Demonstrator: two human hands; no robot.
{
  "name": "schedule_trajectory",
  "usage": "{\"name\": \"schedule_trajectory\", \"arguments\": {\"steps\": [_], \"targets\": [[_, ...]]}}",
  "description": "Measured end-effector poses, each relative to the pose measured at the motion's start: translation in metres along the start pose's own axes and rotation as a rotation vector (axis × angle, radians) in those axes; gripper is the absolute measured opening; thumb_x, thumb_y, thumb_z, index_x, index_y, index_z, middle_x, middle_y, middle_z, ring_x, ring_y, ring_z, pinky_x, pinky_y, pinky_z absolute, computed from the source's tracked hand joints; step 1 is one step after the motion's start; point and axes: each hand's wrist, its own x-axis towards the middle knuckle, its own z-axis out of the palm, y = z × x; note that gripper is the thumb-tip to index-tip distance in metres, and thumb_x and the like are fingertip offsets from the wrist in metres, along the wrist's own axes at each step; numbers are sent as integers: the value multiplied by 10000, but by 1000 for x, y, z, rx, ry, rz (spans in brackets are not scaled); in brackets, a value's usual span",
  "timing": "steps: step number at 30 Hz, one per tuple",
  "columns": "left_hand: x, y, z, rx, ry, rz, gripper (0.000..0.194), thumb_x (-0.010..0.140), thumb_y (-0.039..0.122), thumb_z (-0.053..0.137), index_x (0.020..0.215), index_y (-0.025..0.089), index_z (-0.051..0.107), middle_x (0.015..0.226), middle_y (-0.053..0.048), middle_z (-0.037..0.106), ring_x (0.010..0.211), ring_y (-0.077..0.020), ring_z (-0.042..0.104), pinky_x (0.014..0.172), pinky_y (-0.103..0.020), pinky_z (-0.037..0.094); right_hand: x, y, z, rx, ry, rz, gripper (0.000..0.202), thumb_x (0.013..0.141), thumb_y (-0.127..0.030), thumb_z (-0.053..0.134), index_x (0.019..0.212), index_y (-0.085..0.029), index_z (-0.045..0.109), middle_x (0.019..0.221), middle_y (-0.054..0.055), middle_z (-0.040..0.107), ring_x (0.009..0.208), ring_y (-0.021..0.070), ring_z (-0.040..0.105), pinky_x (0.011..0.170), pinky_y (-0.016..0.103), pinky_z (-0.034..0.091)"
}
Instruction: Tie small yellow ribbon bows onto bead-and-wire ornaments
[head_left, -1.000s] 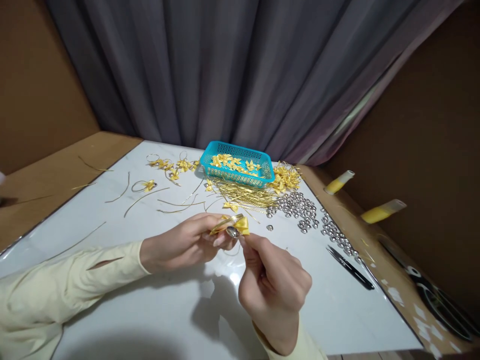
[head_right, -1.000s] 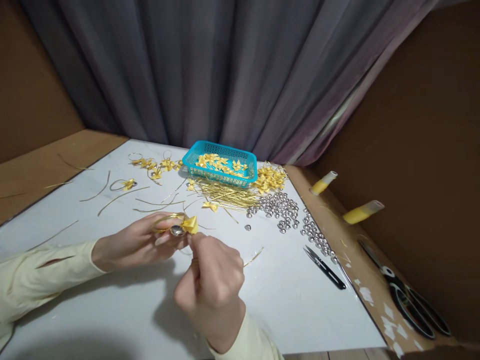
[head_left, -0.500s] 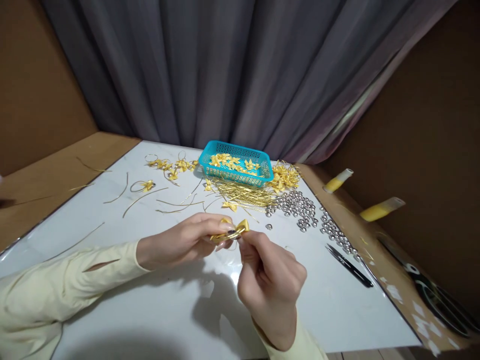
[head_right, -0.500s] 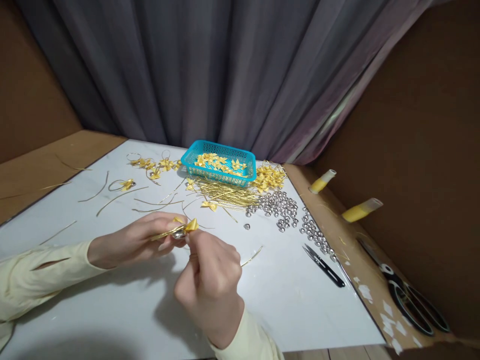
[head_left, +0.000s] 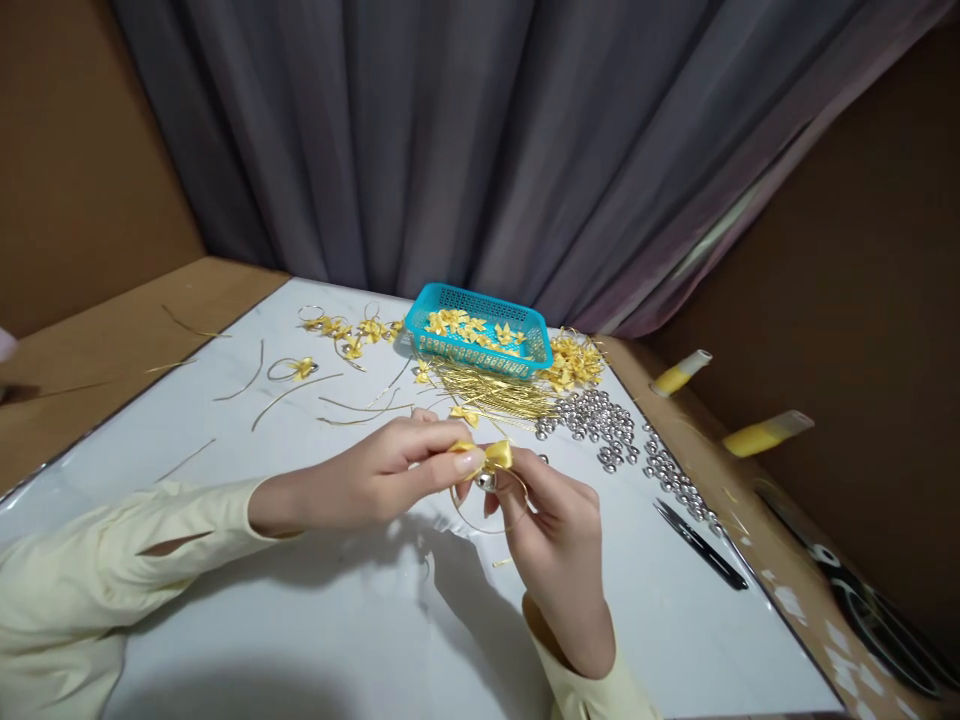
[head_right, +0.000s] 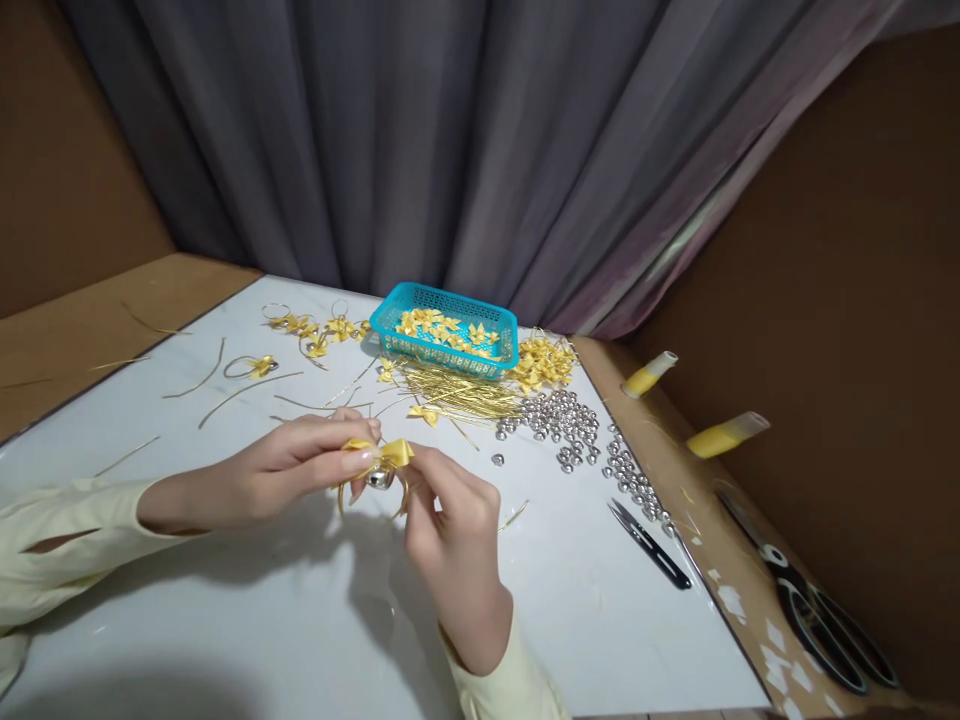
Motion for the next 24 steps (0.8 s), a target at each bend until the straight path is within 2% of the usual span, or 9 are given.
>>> {"name": "schedule_trajectory", "arguments": {"steps": [6, 10, 13, 15, 17, 20, 22, 24], "targets": [[1, 2, -1, 116, -108, 13, 284, 933, 213, 343, 703, 172, 505, 682, 33, 521, 669, -114, 432, 752, -262, 279, -3, 2, 0, -16, -4, 53, 267, 795, -26, 444, 582, -184, 474, 536, -25, 518, 444, 73, 419, 462, 188, 358], [4, -2, 1, 221, -134, 67, 272, 942, 210, 321, 724, 172, 480, 666, 45, 466, 625, -105, 389, 722, -277, 253, -2, 3, -2, 12, -34, 67, 257, 804, -45, 453, 596, -184, 514, 512, -28, 507, 447, 80, 425, 470, 196, 372], [4, -6, 3, 281, -118, 72, 260, 946, 213, 312, 744, 173, 470, 674, 42, 452, 628, -107, 386, 706, -285, 242, 1, 8, -11, 92, -86, 211, 134, 844, -152, 488, 787, -182, 605, 640, 5, 600, 485, 92, 489, 459, 199, 413], [4, -9, 4, 335, -104, 78, 258, 949, 211, 306, 742, 171, 456, 669, 42, 432, 627, -107, 381, 701, -288, 236, 3, 9, -20, 158, -56, 351, 141, 866, -263, 497, 888, -184, 611, 779, 41, 629, 546, 105, 533, 450, 201, 437], [4, -12, 4, 385, -96, 107, 260, 948, 204, 305, 724, 170, 433, 654, 44, 400, 623, -107, 374, 703, -292, 231, 2, 6, -30, 216, -71, 472, 227, 881, -350, 478, 820, -184, 620, 766, 38, 611, 540, 99, 522, 447, 198, 437], [3, -15, 6, 438, -93, 153, 265, 946, 199, 308, 699, 171, 399, 637, 44, 370, 618, -110, 368, 702, -298, 224, -1, -1, -38, 305, -266, 589, 269, 853, -403, 523, 765, -177, 640, 738, 27, 602, 482, 72, 458, 441, 198, 423], [2, -16, 7, 467, -104, 167, 267, 947, 205, 304, 698, 171, 396, 635, 41, 368, 618, -114, 363, 698, -302, 221, -3, -4, -38, 321, -304, 581, 233, 838, -383, 555, 760, -180, 638, 768, 31, 603, 520, 79, 470, 461, 201, 424], [2, -17, 8, 479, -122, 162, 269, 948, 214, 298, 703, 172, 402, 637, 39, 372, 619, -117, 358, 697, -304, 223, -4, -5, -36, 278, -255, 490, 191, 844, -329, 559, 739, -183, 623, 806, 37, 593, 620, 103, 520, 520, 210, 439]]}}
